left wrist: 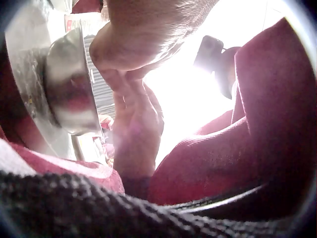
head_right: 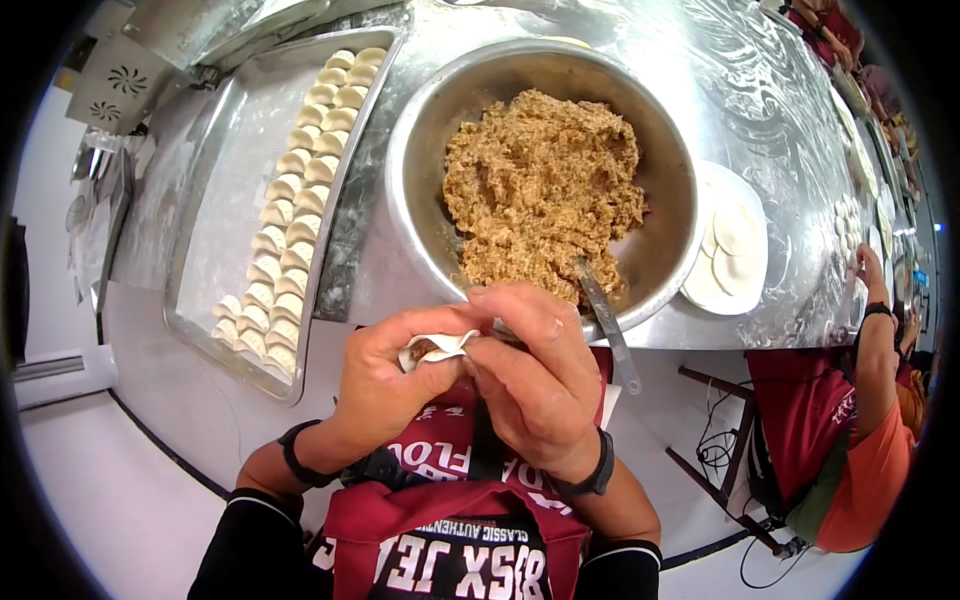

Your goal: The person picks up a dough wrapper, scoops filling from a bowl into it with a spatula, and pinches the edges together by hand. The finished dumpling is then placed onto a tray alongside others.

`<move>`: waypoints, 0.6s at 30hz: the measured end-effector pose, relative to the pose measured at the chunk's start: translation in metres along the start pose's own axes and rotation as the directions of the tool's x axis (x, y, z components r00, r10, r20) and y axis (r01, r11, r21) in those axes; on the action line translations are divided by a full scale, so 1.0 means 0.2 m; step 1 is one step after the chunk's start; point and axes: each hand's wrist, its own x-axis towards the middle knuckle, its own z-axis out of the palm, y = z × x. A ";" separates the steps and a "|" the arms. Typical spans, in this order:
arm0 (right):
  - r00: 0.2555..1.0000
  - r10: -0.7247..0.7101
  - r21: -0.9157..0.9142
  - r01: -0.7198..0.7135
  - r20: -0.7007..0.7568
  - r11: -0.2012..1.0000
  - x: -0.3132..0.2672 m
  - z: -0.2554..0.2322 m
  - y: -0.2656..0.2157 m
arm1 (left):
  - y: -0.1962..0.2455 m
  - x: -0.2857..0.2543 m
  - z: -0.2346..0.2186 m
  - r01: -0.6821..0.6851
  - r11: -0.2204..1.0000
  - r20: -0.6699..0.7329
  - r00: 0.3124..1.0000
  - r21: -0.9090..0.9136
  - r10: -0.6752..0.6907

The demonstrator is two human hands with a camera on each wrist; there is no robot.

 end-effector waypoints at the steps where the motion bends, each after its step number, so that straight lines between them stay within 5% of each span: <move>1: 1.000 -0.005 -0.017 0.005 0.008 1.000 0.00 0.00 0.01 | 0.01 0.00 -0.01 0.027 0.999 0.011 1.000 0.016 -0.027; 5: 0.960 0.276 0.166 -0.266 -0.037 0.949 0.01 0.00 -0.03 | 0.00 0.02 0.00 0.007 0.989 0.058 0.998 -0.145 0.001; 11: 0.994 0.108 0.065 -0.107 -0.005 0.992 -0.02 -0.01 0.02 | 0.02 0.01 0.02 0.170 0.956 0.094 0.984 -0.239 -0.151; 18: 0.996 0.083 0.056 -0.081 -0.043 0.995 0.00 0.00 0.01 | 0.02 0.00 0.01 0.069 0.995 0.089 0.994 -0.070 -0.063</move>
